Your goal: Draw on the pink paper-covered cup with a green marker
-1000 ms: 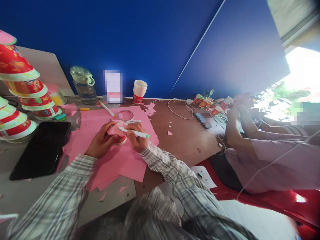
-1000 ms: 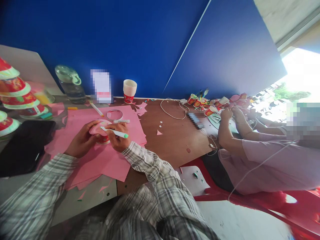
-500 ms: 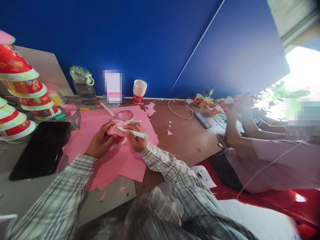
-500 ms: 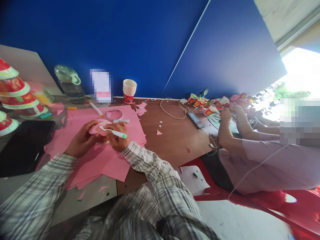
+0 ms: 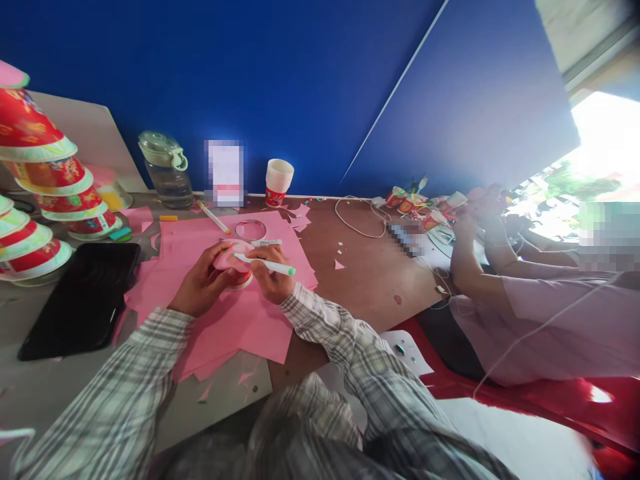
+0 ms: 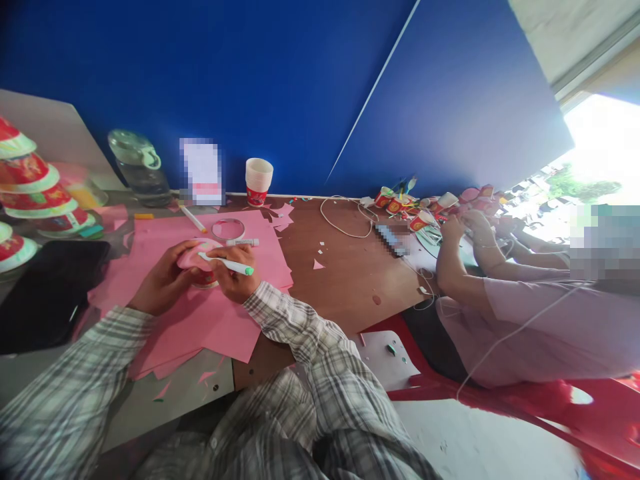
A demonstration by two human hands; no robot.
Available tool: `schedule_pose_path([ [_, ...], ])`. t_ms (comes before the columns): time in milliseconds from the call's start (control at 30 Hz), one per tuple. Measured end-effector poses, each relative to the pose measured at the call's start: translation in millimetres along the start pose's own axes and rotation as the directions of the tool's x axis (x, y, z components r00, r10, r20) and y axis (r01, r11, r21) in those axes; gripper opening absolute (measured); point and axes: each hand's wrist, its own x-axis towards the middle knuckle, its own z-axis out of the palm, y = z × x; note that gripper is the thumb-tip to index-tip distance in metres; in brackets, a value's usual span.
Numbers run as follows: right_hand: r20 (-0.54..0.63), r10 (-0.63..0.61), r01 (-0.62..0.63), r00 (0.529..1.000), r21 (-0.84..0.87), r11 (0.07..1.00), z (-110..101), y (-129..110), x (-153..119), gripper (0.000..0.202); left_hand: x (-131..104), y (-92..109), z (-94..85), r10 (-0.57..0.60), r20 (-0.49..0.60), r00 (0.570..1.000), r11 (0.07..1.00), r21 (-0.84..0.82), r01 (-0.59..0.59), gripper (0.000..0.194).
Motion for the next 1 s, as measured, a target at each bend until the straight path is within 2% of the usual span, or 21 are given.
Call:
schedule_pose_path([
  [700,0.029,0.019,-0.019,0.999,-0.015,1.0,-1.3,-0.8,0.1,0.019,-0.1,-0.9,-0.8,-0.022,0.008,1.0,0.999,0.027,0.022,0.055],
  [867,0.008,-0.018,0.018,1.0,-0.009,1.0,1.1,2.1,-0.2,0.02,0.2,-2.5,-1.0,-0.004,-0.002,1.0,0.999,0.049,0.004,0.055],
  [1000,-0.003,-0.034,0.034,0.999,0.001,0.999,1.7,2.7,0.1,0.02,-0.2,-6.0,-0.8,-0.009,0.008,1.0,1.0,0.005,0.009,0.055],
])
